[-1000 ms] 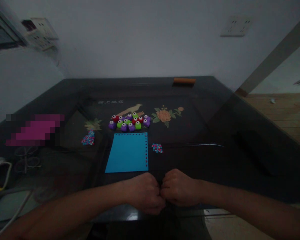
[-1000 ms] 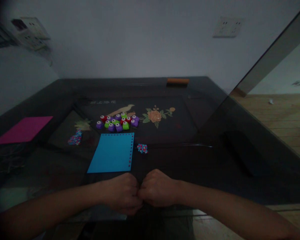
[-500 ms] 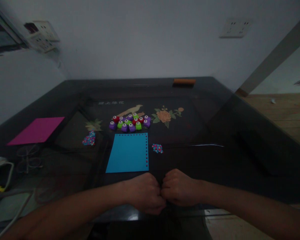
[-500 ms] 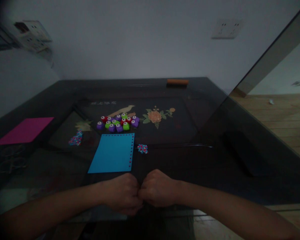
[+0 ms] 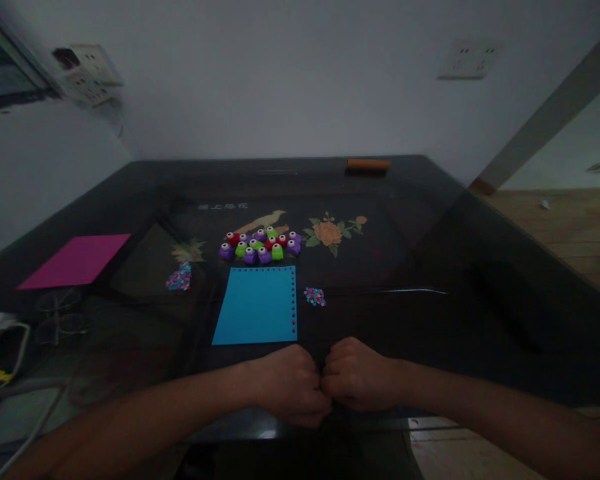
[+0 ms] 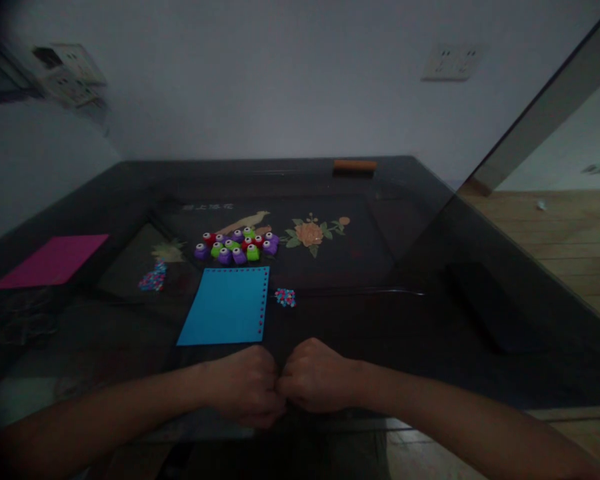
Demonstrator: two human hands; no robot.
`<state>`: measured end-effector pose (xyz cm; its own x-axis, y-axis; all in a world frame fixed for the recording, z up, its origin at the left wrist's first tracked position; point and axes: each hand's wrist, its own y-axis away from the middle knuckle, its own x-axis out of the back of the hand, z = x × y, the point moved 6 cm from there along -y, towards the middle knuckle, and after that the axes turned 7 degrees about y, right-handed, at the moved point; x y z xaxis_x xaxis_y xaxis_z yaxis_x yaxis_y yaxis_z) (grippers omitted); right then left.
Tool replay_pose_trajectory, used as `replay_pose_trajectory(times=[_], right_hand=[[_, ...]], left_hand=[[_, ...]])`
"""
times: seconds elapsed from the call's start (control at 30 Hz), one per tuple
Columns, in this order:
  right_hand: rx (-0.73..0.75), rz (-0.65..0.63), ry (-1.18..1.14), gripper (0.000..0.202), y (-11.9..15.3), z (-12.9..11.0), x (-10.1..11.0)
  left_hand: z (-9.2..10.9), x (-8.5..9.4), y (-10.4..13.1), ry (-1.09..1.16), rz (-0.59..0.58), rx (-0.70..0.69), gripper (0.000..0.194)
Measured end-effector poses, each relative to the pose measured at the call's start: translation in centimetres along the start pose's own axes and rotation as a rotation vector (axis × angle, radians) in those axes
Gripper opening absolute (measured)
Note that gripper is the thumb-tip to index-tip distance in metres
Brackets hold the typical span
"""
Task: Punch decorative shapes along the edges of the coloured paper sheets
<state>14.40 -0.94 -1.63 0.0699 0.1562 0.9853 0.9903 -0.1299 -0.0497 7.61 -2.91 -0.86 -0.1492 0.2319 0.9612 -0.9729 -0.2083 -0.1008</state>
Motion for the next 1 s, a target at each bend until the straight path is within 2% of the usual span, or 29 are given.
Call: replay_pose_trajectory(times=[0.43,1.0], right_hand=[[0.019,0.032,-0.008,0.016,0.04,-0.11,-0.06],[0.005,0.005,-0.005,0.017,0.0,-0.07,0.14]], left_hand=[[0.04,0.03,0.06,0.026,0.008,0.002,0.02],[-0.05,-0.13,0.02,0.03,0.01,0.002,0.021]])
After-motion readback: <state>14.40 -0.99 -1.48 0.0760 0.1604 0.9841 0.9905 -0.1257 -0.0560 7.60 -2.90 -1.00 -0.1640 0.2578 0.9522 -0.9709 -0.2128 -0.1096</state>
